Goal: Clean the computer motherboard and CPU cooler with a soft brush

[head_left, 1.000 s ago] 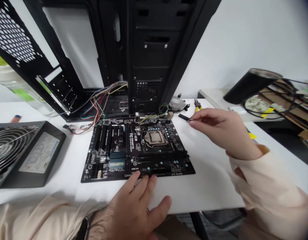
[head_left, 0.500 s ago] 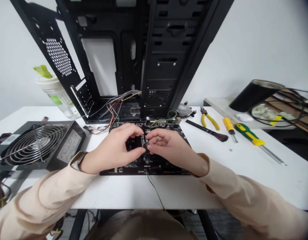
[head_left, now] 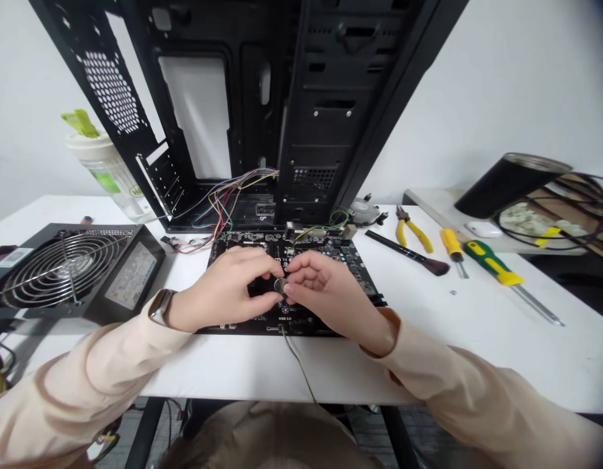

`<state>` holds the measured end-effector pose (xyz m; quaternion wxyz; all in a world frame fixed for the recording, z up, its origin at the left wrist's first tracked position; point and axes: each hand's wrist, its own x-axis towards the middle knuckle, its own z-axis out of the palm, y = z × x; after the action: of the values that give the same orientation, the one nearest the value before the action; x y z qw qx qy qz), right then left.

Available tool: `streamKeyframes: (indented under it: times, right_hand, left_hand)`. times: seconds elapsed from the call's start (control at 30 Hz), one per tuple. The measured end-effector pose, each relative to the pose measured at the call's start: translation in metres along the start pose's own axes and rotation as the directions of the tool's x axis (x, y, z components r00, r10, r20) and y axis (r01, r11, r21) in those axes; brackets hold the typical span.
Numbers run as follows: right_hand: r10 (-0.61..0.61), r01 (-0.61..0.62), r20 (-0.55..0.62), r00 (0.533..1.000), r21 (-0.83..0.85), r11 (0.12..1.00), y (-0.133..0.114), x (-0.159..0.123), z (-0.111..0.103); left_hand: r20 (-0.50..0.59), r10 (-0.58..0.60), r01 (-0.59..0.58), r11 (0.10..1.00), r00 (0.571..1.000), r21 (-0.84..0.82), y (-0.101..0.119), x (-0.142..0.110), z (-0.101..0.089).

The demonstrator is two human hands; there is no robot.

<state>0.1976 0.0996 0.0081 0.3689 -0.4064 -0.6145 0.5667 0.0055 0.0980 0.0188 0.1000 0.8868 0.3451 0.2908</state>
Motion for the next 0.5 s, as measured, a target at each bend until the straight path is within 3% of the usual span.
streamKeyframes:
  times: [0.2, 0.37, 0.43, 0.5]
  right_hand:
    - [-0.038, 0.038, 0.002, 0.999, 0.025, 0.999, 0.007, -0.003, 0.000]
    - [-0.193, 0.191, 0.008, 0.981, -0.188, 0.964, 0.012, -0.008, -0.002]
    - [-0.358, 0.348, 0.046, 0.933, -0.373, 0.860, 0.015, -0.011, -0.004]
    - [-0.535, 0.511, 0.140, 0.833, -0.564, 0.649, 0.020, -0.013, -0.006]
  left_hand:
    - [-0.007, 0.076, -0.076, 0.997, 0.997, 0.011, -0.002, 0.001, 0.001]
    - [-0.025, 0.045, -0.044, 0.998, 0.999, 0.051, -0.011, 0.004, -0.005]
    - [-0.028, -0.021, 0.024, 0.995, 0.999, 0.099, -0.017, 0.005, -0.008]
    - [-0.011, -0.119, 0.119, 0.980, 0.993, 0.159, -0.022, 0.005, -0.009]
